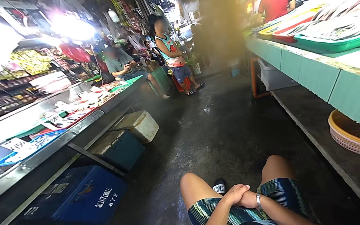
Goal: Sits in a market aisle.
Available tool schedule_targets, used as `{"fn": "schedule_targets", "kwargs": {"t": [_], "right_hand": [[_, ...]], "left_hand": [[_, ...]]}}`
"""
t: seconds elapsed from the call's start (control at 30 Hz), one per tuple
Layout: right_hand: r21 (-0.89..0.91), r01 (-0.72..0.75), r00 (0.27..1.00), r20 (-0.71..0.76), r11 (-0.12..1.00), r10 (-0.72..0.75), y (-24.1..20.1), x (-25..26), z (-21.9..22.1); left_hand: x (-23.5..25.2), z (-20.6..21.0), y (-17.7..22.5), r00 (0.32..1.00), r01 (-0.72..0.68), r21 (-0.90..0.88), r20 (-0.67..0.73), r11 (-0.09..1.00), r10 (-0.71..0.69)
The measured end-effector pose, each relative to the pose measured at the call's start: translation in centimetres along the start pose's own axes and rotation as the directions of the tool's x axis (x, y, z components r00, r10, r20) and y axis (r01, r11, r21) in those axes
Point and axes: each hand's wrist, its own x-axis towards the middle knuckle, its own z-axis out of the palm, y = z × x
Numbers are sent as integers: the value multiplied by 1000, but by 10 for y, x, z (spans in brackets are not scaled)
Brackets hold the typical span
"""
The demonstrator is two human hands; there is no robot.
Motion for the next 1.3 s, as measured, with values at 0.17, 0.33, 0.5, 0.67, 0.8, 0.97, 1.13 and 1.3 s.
{"fn": "schedule_targets", "kwargs": {"t": [0.17,0.33,0.5,0.67,0.8,0.97,1.13,1.3], "right_hand": [[50,-20,1000,-12,999,20,-18,-11,-7],[1,-27,1000,2,1000,27,-16,-19,-16],[46,-44,999,-9,998,45,-14,-20,-16],[30,-49,999,13,998,49,-18,-16,-12],[85,-8,1000,-2,996,8,-28,-19,-12],[45,-18,1000,13,999,17,-21,-16,-11],[31,-34,999,-3,999,34,-19,-22,-18],[53,-59,998,-17,997,60,-15,-21,-15]], "left_hand": [[-9,-2,10,1000,25,-21,2,999,-25],[2,2,13,1000,7,-23,23,1000,-6],[5,4,14,999,3,-18,36,1000,-3],[0,1,8,1000,8,-7,18,1000,-8],[-8,-3,10,1000,19,-17,17,1000,-19],[-3,0,6,1000,3,-8,9,1000,-3],[6,4,11,1000,0,-13,22,1000,0],[4,3,15,999,8,5,32,1000,-8]]}}
